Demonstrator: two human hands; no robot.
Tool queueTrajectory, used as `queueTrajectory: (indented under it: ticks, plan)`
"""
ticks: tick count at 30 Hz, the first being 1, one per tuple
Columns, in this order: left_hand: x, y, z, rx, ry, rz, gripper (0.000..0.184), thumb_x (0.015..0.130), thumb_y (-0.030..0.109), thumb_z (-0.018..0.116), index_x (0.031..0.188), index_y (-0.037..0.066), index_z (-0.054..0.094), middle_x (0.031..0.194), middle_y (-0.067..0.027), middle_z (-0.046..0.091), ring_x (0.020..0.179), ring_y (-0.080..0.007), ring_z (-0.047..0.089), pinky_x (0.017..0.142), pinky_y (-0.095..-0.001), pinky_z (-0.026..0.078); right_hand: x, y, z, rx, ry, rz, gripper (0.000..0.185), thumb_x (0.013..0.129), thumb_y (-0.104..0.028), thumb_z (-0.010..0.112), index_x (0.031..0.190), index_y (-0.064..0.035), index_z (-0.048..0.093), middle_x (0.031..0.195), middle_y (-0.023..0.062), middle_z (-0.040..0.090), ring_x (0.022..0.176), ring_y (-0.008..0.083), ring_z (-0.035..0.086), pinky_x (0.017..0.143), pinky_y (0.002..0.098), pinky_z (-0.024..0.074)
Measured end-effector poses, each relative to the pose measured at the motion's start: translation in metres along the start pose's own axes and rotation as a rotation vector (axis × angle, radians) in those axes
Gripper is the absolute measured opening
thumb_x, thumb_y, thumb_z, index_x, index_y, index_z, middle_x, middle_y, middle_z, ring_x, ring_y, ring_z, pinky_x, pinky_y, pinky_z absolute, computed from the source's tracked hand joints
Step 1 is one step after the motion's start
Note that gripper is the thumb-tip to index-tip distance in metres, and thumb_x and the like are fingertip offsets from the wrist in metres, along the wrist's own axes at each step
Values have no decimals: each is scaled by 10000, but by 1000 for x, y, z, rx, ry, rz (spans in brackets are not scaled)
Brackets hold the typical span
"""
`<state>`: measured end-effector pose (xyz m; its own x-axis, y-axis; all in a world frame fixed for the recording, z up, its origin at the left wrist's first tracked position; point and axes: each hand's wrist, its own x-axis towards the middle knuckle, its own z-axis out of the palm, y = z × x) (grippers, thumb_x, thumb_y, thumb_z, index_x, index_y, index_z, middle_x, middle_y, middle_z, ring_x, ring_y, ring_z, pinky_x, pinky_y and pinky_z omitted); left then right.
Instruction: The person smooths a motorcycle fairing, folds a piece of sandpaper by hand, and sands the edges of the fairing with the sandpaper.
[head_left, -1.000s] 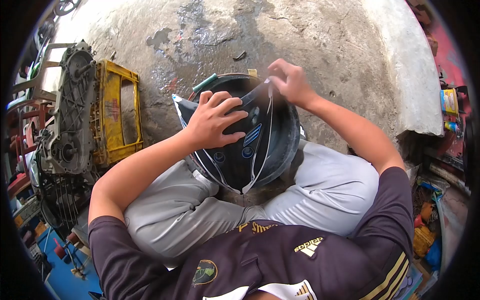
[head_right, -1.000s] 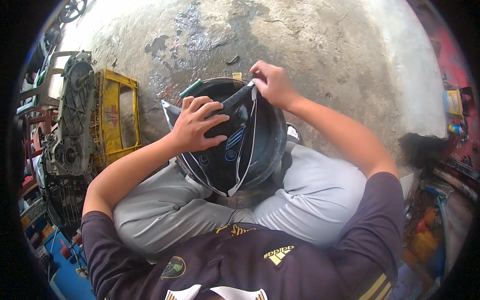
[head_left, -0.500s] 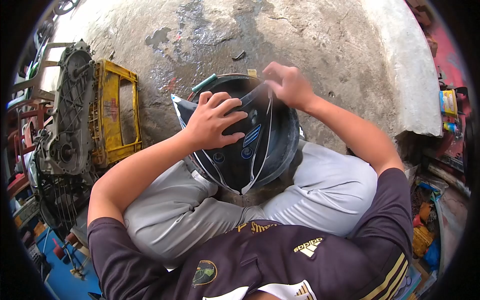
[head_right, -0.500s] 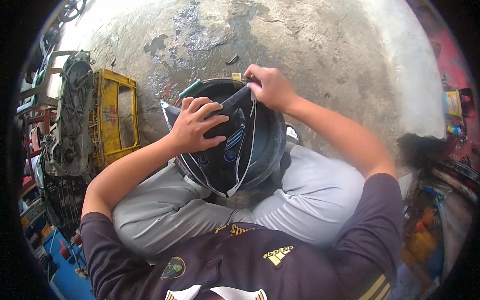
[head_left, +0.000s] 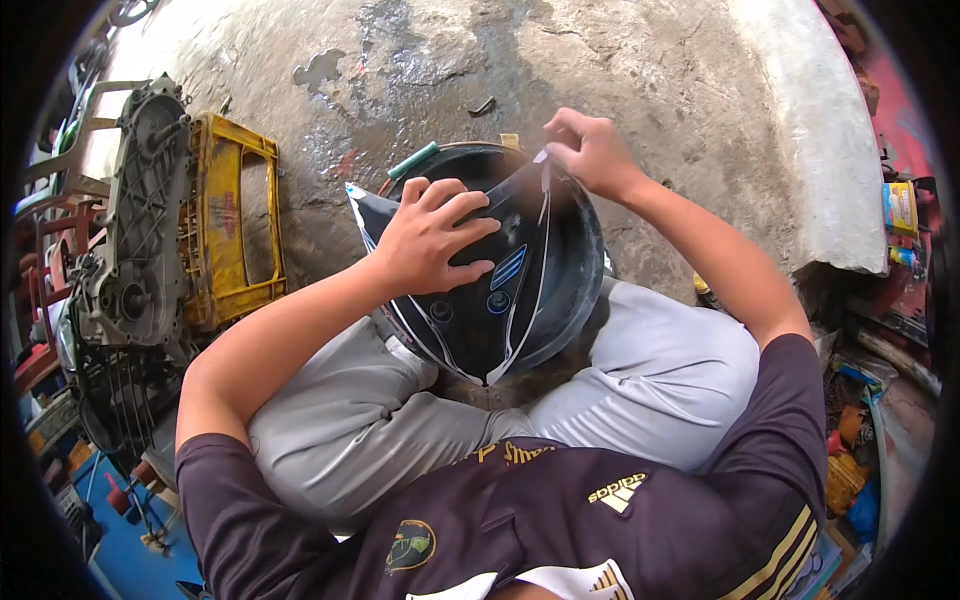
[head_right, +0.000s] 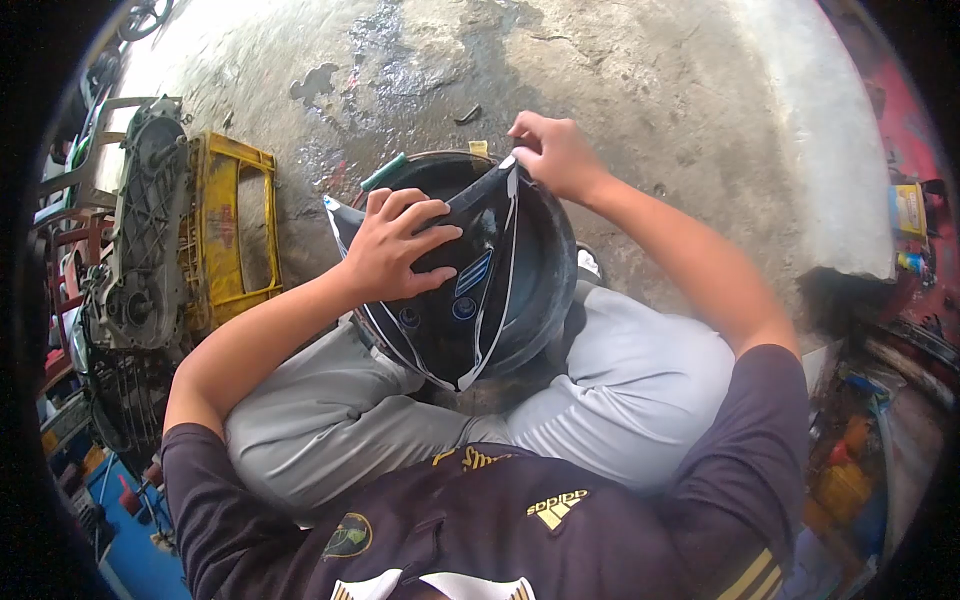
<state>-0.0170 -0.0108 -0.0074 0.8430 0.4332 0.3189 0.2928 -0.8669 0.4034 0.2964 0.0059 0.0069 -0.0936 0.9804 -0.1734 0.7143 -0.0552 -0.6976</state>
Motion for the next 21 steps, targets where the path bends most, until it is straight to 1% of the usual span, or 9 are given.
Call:
queueTrajectory:
  ticks: [1, 2, 5, 6, 9, 14, 16, 20, 21]
  plan:
    - [0, 0, 0, 1, 2, 0, 501, 763, 425, 870, 1209, 224, 766, 1335, -30, 623, 1274, -283, 531, 1024, -485, 379, 0, 1, -3, -10, -13, 46, 222, 939, -143, 752, 1115, -19, 697, 963, 188, 795, 907, 336, 790, 801, 408, 590]
    - [0, 0, 0, -1, -2, 0, 503, 761, 424, 871, 1209, 222, 766, 1335, -31, 623, 1273, -284, 532, 1024, -486, 380, -3, 0, 0, -14, -11, 45, 222, 939, -143, 752, 1115, -19, 697, 963, 188, 795, 907, 336, 790, 801, 408, 590]
    - [0, 0, 0, -3, -3, 5, 509, 757, 423, 871, 1211, 218, 764, 1336, -34, 621, 1272, -287, 533, 1026, -488, 379, -18, -8, 13, 21, 9, -284, 219, 946, -127, 727, 1132, -25, 675, 931, 187, 783, 868, 345, 781, 786, 434, 587]
    - [0, 0, 0, -5, -2, 10, 513, 756, 422, 871, 1213, 217, 763, 1336, -35, 620, 1272, -288, 532, 1028, -489, 379, -15, -6, 12, 22, 8, -286, 219, 946, -127, 727, 1132, -25, 675, 931, 187, 783, 868, 345, 781, 786, 434, 587]
    - [-1, -1, 2, 11, 16, 25, 518, 757, 422, 869, 1219, 214, 759, 1337, -37, 618, 1273, -292, 531, 1029, -490, 378, -4, 4, 5, -21, 19, -98, 212, 941, -132, 732, 1103, -23, 647, 901, 204, 768, 835, 388, 759, 760, 434, 574]
    - [-2, 0, 1, 14, 0, 21, 517, 758, 416, 867, 1220, 211, 756, 1335, -41, 617, 1273, -292, 531, 1030, -495, 376, -11, -5, 7, 0, -1, -116, 237, 934, -154, 739, 1099, -21, 633, 867, 201, 755, 809, 359, 758, 750, 441, 565]
    - [-2, 0, 1, 10, -4, 21, 516, 758, 413, 867, 1219, 209, 756, 1335, -43, 617, 1273, -292, 531, 1030, -497, 376, -5, 11, 9, 31, 6, -120, 260, 932, -160, 733, 1133, -41, 620, 908, 213, 756, 865, 406, 752, 799, 473, 569]
    - [-1, 0, 2, 5, -1, 15, 512, 759, 412, 867, 1215, 209, 757, 1332, -43, 616, 1277, -290, 529, 1032, -500, 374, -3, 8, 5, 23, 7, 75, 249, 920, -165, 741, 1116, -51, 636, 886, 172, 754, 843, 328, 751, 785, 422, 565]
    - [-1, 0, 1, 5, -1, 15, 509, 760, 413, 866, 1213, 209, 757, 1330, -42, 616, 1277, -289, 529, 1033, -500, 374, -5, 9, 10, 93, 0, 44, 253, 912, -167, 758, 1100, -43, 643, 851, 135, 731, 821, 273, 724, 771, 406, 552]
